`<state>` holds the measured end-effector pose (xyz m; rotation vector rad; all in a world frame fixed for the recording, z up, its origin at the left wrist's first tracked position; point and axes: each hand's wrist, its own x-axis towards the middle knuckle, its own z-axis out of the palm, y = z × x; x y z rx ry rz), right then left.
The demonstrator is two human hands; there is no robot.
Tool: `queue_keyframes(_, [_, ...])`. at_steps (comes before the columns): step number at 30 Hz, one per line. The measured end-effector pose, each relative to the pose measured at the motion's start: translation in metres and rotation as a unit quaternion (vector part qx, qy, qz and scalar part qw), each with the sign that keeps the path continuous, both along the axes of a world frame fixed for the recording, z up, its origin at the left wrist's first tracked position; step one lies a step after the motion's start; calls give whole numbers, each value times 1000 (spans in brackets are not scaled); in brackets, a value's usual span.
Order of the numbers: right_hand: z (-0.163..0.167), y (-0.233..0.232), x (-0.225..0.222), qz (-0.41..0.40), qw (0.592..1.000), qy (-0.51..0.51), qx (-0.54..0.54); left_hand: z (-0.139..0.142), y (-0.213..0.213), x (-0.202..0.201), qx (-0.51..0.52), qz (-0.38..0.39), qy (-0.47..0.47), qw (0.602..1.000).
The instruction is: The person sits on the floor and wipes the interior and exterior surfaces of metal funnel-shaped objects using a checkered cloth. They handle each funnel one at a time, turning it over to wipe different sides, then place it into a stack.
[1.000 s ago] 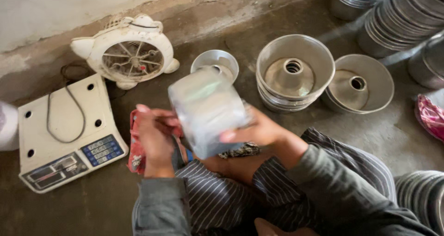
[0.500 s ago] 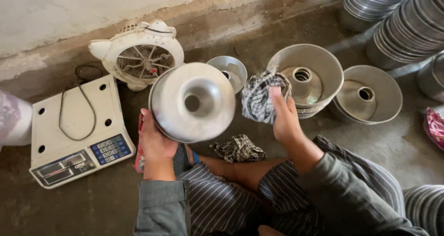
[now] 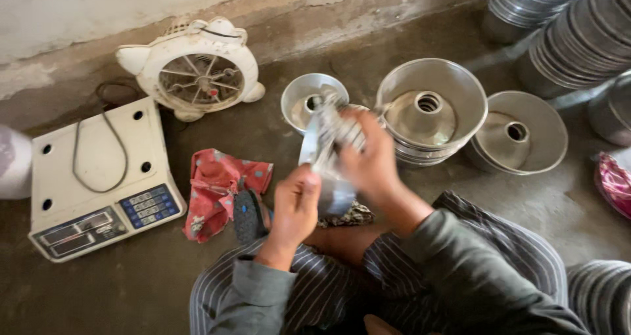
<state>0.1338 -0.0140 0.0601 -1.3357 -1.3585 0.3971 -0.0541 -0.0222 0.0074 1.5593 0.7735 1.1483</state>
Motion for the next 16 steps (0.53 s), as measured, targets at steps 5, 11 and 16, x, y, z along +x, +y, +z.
queue_keyframes(5, [11, -5, 8, 23, 989, 139, -52, 27, 0, 6, 4, -14, 29, 999])
queue_keyframes(11, [14, -49, -18, 56, 978, -175, 96, 28, 13, -7, -18, -86, -77, 993])
queue_keyframes(16, [-13, 16, 12, 72, 902, 406, -131, -39, 35, -45, -139, -6, -78, 987])
